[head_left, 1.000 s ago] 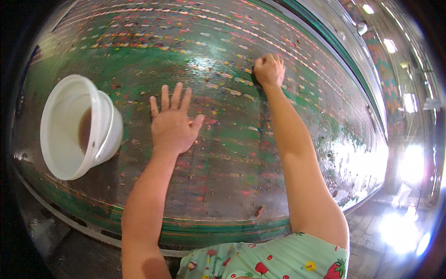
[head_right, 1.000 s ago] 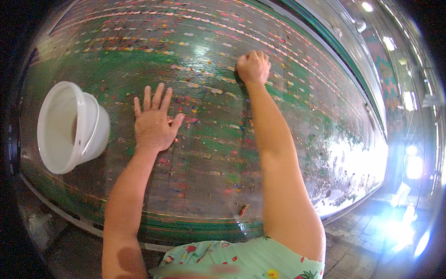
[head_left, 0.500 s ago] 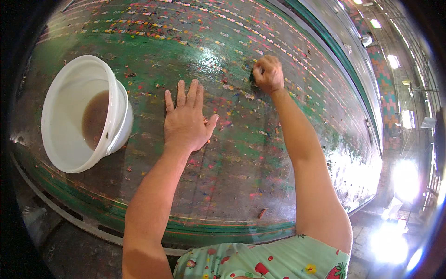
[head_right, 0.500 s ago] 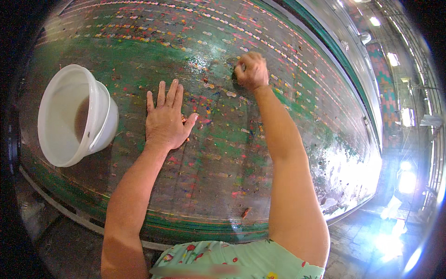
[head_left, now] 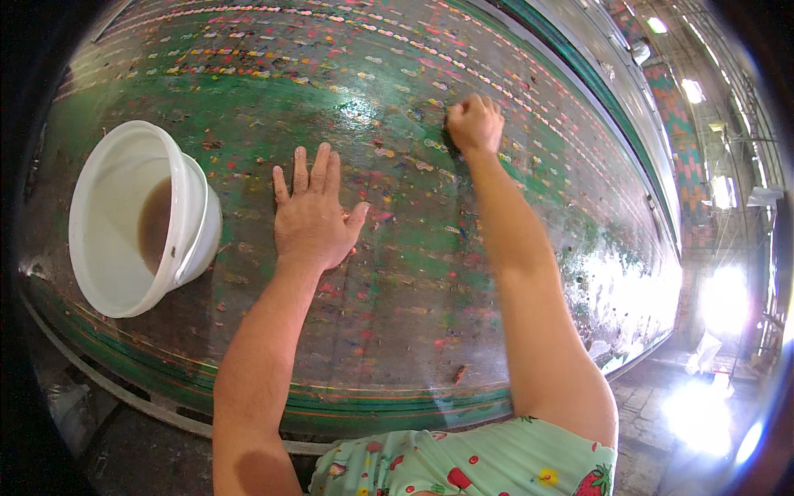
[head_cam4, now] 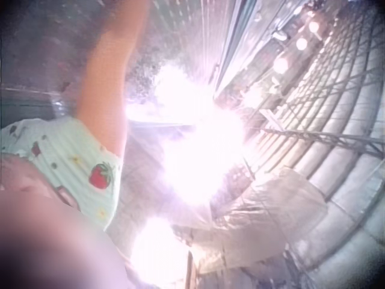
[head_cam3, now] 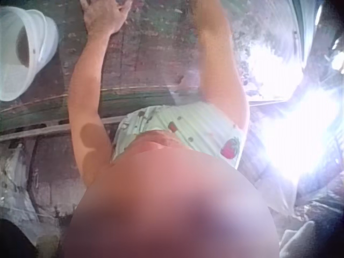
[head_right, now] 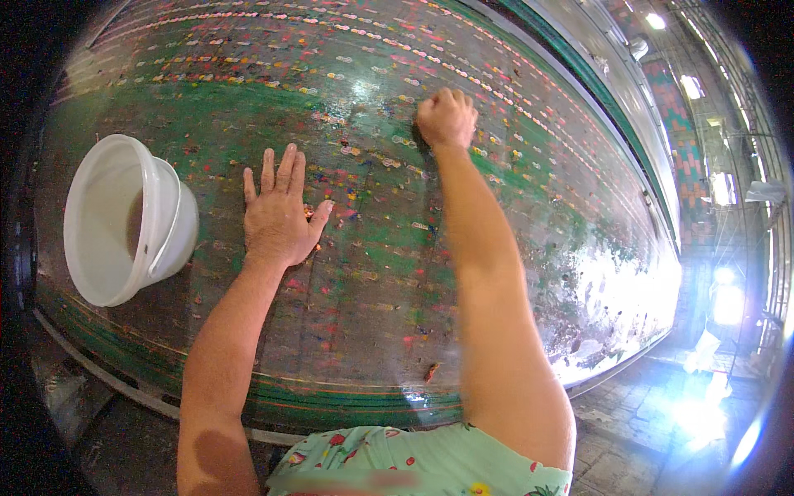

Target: The person scrubs a large green metal surface with a cloth and water from a white bucket. They repeatedly wipe the surface, moving the bucket as needed, and continue scrubbing different sections of the large panel.

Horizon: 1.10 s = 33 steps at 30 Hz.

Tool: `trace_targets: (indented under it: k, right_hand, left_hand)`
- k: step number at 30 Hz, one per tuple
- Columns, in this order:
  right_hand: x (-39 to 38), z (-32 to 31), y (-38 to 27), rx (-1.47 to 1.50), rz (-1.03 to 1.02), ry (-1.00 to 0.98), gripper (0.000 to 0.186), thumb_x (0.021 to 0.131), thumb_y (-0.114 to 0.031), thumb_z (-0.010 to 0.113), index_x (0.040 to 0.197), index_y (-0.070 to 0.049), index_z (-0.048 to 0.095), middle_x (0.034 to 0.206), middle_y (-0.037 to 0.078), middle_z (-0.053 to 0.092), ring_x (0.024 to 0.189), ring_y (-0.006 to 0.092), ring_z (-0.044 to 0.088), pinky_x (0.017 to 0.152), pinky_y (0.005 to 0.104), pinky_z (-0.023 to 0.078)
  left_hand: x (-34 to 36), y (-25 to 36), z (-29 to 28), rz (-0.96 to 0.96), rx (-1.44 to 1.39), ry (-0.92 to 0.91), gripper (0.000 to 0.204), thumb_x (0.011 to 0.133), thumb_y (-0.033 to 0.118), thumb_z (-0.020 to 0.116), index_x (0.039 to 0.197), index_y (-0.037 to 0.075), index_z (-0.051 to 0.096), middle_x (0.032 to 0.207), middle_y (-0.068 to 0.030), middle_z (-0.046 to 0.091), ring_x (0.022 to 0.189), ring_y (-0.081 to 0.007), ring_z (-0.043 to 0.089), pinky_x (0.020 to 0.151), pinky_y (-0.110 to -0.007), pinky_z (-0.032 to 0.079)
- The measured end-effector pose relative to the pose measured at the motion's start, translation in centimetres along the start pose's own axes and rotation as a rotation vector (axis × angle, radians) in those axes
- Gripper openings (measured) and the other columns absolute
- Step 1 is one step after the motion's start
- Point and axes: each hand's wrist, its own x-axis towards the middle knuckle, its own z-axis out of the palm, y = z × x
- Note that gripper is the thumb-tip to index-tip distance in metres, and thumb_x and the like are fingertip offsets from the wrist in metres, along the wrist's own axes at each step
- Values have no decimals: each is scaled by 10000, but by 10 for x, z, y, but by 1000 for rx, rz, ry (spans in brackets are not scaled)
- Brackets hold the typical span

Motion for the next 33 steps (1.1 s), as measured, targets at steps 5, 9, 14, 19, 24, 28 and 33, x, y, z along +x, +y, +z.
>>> trace_targets:
  k: [5, 9, 14, 19, 24, 28, 33]
  right_hand:
    - [-37, 4, -38, 288, -426, -23, 120, 930, -231, 747, 905, -114, 736, 1045, 136, 754, 1101, 380, 713, 952, 551, 562]
    - [-47, -24, 17, 325, -369, -48, 122, 934, -247, 748, 942, -126, 763, 1066, 127, 755, 1138, 384, 711, 984, 558, 549]
    - [1, 13, -8, 28, -17, -9, 206, 954, -286, 701, 999, -120, 815, 1145, 162, 773, 1172, 404, 710, 1003, 578, 563]
    - [-68, 4, -82, 285, -437, 43, 112, 912, -238, 775, 906, -129, 752, 1048, 126, 749, 1078, 366, 710, 997, 543, 546]
    - [-76, -45, 16, 361, -457, -82, 94, 897, -226, 784, 887, -142, 743, 1029, 101, 750, 1094, 371, 718, 958, 547, 561]
    - [-17, -7, 23, 1, -60, 36, 94, 909, -230, 759, 879, -142, 747, 1047, 106, 765, 1087, 380, 726, 966, 561, 569]
    - [-47, -5, -11, 311, -390, 1, 88, 906, -216, 755, 881, -132, 746, 1041, 123, 766, 1089, 385, 734, 960, 570, 578]
  left_hand:
    - [-1, 0, -2, 7, 14, 0, 958, 1125, 619, 602, 1840, 54, 308, 1948, -86, 227, 1796, -372, 183, 1441, -654, 132]
    - [0, -1, 1, 7, -2, 0, 953, 1131, 625, 590, 1841, 55, 306, 1948, -86, 230, 1795, -372, 188, 1440, -654, 134]
    - [0, 0, 3, 3, 41, -7, 947, 1134, 624, 588, 1840, 58, 311, 1947, -84, 233, 1795, -375, 190, 1442, -650, 131]
    - [-1, 0, 2, 24, 2, 34, 953, 1117, 602, 631, 1837, 60, 320, 1949, -78, 231, 1793, -379, 197, 1442, -652, 136]
    - [-1, -1, 6, 18, -4, 67, 955, 1098, 576, 674, 1827, 55, 344, 1944, -77, 244, 1789, -381, 212, 1438, -653, 149]
    - [-1, -1, 8, 15, -1, 68, 948, 1098, 568, 677, 1824, 53, 349, 1939, -75, 258, 1785, -381, 223, 1436, -654, 156]
    - [-1, 0, 4, 23, -8, 68, 945, 1097, 567, 681, 1820, 51, 359, 1933, -73, 274, 1782, -380, 233, 1432, -659, 164]
